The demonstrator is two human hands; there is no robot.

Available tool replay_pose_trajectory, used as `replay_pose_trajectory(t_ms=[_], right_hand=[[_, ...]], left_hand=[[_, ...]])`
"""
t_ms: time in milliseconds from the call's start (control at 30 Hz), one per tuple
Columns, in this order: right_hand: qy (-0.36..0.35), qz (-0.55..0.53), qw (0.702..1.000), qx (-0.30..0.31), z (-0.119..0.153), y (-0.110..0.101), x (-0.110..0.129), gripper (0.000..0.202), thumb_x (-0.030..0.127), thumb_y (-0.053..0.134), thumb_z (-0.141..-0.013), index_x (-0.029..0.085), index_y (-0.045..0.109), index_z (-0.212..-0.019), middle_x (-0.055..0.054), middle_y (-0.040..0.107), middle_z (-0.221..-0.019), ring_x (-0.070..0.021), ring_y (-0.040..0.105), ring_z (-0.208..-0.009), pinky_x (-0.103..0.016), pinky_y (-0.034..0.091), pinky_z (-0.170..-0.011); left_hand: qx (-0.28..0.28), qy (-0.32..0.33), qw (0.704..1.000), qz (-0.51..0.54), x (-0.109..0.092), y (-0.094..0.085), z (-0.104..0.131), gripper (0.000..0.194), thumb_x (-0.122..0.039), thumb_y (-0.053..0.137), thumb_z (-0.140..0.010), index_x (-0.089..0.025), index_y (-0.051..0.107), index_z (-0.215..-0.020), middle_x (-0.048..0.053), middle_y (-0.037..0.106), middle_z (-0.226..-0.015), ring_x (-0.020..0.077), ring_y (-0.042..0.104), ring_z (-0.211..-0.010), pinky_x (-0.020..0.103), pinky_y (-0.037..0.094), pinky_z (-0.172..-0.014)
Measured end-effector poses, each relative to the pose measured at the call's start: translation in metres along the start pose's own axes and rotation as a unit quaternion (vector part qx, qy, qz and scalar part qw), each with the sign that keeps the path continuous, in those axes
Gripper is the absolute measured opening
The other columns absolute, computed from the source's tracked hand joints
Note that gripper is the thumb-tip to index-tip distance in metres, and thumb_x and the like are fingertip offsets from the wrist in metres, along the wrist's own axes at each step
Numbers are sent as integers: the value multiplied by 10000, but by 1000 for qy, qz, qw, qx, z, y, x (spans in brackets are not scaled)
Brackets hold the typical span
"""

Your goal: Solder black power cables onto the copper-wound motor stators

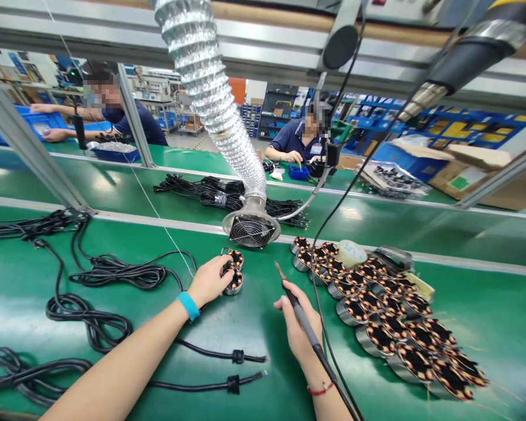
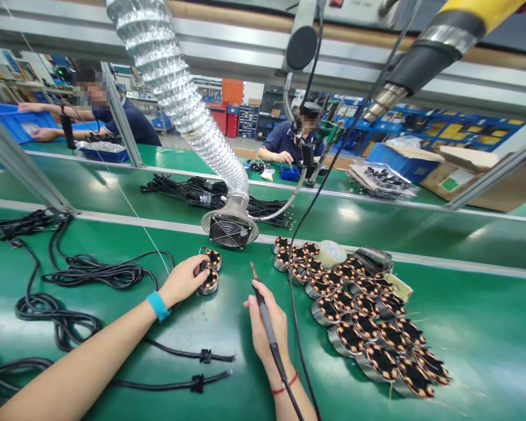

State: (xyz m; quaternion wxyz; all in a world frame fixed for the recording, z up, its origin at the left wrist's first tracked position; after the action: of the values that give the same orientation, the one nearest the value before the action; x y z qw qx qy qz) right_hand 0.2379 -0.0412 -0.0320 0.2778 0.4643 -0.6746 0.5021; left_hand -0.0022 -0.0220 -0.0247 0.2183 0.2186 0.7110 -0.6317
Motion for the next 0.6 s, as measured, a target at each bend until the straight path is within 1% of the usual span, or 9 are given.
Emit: replay_pose_trajectory(t_ms=[67, 133, 233, 333, 400, 467, 500, 567, 600], right_hand=[[-13, -11, 1000, 0, -1, -1, 2, 317, 362, 527, -904, 228, 605, -1181, -17, 719, -792, -171, 698, -681, -273, 579, -656], [-31, -16, 999, -5, -3, -2, 4, 297, 346, 532, -904, 223, 626, -1157, -40, 728, -897, -168, 704, -696, -286, 589, -675], [-80, -6, 996, -29, -5, -2, 8, 238, 306, 547, -898, 219, 664, -1086, -66, 718, -1013, -191, 708, -832, -328, 593, -751], [-121, 12, 991, -62, -2, -3, 13, 201, 271, 546, -893, 220, 671, -1042, -67, 717, -973, -199, 687, -881, -346, 582, -772], [-103, 6, 989, -101, 1, -11, 17, 186, 278, 547, -886, 210, 645, -1028, -63, 703, -930, -186, 676, -831, -330, 576, -737], [-56, -23, 985, -163, 3, -33, 22, 163, 311, 543, -887, 201, 603, -992, -34, 668, -831, -155, 647, -712, -288, 559, -643], [-30, -42, 979, -199, 2, -50, 24, 158, 330, 540, -890, 202, 582, -972, -6, 633, -762, -136, 615, -637, -261, 534, -582], [8, -69, 961, -267, -2, -97, 30, 165, 361, 545, -889, 209, 558, -951, 48, 544, -638, -103, 531, -525, -219, 469, -501], [25, -68, 952, -298, -7, -125, 33, 169, 366, 550, -887, 211, 559, -953, 56, 533, -623, -97, 521, -526, -211, 456, -507]], left_hand=[[2, 3, 1000, 5, 0, 0, 0, 343, -298, 451, -876, -170, 585, -1164, 48, 618, -839, 173, 565, -730, 282, 434, -691], [5, 4, 1000, 8, 0, 0, 0, 344, -313, 442, -880, -172, 582, -1160, 39, 608, -798, 172, 562, -710, 277, 424, -664], [10, 2, 1000, 6, -2, -1, 0, 334, -333, 425, -882, -177, 583, -1132, 26, 590, -754, 173, 559, -692, 275, 413, -644], [19, 7, 1000, 4, -4, -2, 1, 330, -361, 413, -883, -183, 578, -1106, 12, 570, -718, 175, 562, -680, 278, 412, -644], [28, 4, 1000, 1, -3, -2, 2, 343, -397, 405, -884, -193, 569, -1106, 1, 565, -698, 180, 572, -672, 279, 417, -638], [40, -9, 999, -8, 1, 0, 2, 376, -449, 397, -881, -202, 560, -1111, -11, 558, -668, 187, 585, -655, 277, 424, -618], [45, -15, 999, -12, 4, 1, 1, 397, -477, 397, -875, -202, 558, -1113, -15, 553, -651, 192, 590, -644, 276, 427, -606], [53, -23, 998, -20, 11, 4, -1, 436, -522, 404, -861, -202, 555, -1117, -16, 549, -632, 201, 598, -633, 275, 428, -589], [58, -25, 998, -22, 14, 6, -2, 447, -536, 405, -856, -207, 552, -1121, -14, 553, -635, 206, 603, -635, 274, 427, -585]])
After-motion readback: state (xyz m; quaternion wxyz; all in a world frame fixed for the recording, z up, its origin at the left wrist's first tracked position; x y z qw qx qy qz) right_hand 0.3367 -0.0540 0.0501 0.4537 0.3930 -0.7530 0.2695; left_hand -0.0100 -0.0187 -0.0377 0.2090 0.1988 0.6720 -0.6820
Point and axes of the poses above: each hand's wrist, its own z-axis away from the middle knuckle, its own y-axis out of the palm, x = y × z, the point moved 2 cm from there along -z, towards the middle knuckle
